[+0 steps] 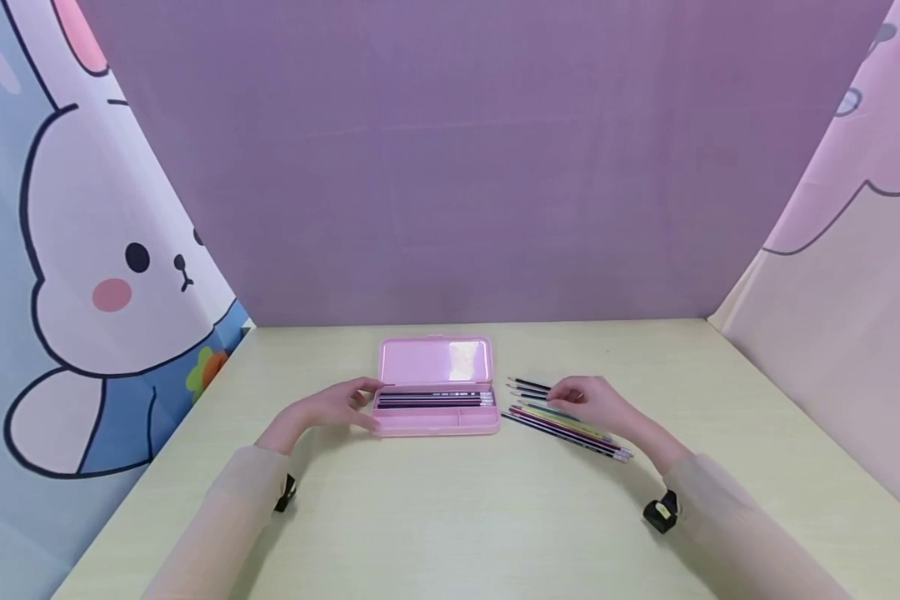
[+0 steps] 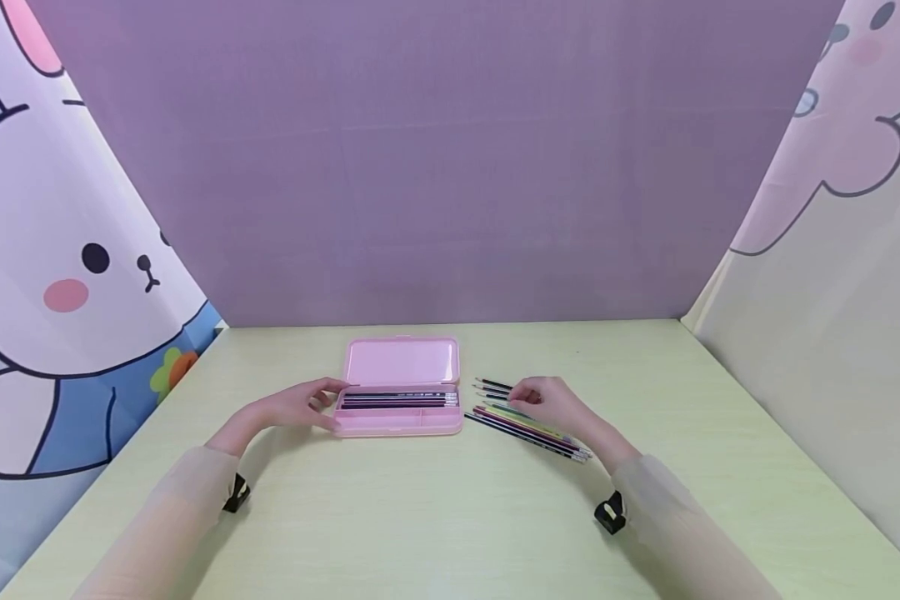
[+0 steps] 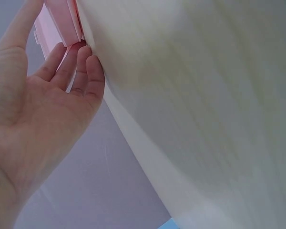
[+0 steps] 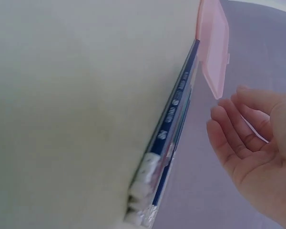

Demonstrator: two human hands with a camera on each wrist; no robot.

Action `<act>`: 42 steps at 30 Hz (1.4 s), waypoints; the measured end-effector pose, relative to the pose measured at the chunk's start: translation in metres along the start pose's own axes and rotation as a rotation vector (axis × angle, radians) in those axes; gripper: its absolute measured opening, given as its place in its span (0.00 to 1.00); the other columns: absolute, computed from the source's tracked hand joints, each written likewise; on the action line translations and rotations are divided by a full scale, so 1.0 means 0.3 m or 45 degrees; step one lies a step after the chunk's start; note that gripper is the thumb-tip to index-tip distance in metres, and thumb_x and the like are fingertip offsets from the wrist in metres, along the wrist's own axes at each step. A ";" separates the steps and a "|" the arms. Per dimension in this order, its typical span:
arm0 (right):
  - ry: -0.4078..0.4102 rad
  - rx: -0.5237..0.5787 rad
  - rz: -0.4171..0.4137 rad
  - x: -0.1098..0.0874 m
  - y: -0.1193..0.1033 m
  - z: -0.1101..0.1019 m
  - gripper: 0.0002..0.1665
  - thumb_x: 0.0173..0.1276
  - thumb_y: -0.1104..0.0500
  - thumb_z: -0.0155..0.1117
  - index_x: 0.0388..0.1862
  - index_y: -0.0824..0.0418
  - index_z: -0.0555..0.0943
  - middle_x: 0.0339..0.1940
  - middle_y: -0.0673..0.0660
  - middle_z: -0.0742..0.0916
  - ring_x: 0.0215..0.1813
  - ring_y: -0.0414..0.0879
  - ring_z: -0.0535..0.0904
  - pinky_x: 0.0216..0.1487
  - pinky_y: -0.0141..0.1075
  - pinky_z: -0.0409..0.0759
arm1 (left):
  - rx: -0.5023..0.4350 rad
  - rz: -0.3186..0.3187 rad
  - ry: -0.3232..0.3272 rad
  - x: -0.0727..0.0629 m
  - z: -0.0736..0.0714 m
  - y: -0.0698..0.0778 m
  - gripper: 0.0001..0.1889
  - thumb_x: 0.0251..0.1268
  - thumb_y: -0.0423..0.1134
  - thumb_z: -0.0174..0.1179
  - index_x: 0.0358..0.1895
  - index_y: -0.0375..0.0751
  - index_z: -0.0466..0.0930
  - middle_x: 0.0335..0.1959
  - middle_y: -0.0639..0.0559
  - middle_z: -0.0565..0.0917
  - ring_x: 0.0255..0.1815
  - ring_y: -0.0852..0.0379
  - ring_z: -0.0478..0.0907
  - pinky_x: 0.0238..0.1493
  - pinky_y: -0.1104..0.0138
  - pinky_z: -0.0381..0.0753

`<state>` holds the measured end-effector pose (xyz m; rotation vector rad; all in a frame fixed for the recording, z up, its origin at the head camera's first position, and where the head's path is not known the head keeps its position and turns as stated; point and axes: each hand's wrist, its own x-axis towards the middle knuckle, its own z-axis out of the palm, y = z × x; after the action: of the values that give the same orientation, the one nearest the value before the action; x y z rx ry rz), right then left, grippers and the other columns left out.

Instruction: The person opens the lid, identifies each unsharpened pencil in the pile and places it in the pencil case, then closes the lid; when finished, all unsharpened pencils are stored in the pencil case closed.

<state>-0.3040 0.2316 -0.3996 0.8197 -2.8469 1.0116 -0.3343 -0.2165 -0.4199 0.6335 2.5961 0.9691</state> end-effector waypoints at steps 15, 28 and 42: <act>-0.118 -0.053 -0.056 -0.076 0.042 -0.029 0.06 0.64 0.61 0.63 0.37 0.63 0.82 0.28 0.49 0.85 0.30 0.34 0.76 0.32 0.28 0.77 | -0.010 -0.005 0.001 0.000 -0.005 0.004 0.40 0.50 0.47 0.70 0.68 0.45 0.62 0.64 0.44 0.69 0.57 0.45 0.68 0.61 0.49 0.66; -0.140 -0.086 -0.087 -0.112 0.066 -0.041 0.04 0.62 0.64 0.63 0.35 0.62 0.83 0.28 0.48 0.85 0.29 0.32 0.76 0.32 0.28 0.77 | 0.006 0.005 0.000 0.000 -0.005 -0.004 0.41 0.50 0.48 0.70 0.68 0.44 0.62 0.62 0.45 0.70 0.56 0.46 0.69 0.60 0.50 0.67; -0.202 -0.137 -0.028 -0.107 0.069 -0.042 0.06 0.59 0.68 0.62 0.37 0.63 0.81 0.29 0.51 0.84 0.31 0.34 0.75 0.34 0.28 0.77 | 0.000 0.012 -0.002 0.002 -0.002 -0.001 0.41 0.50 0.48 0.70 0.68 0.43 0.62 0.62 0.45 0.70 0.56 0.45 0.69 0.61 0.50 0.67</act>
<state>-0.2883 0.2676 -0.4075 0.9596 -2.9838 0.8167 -0.3353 -0.2168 -0.4199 0.6469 2.5941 0.9711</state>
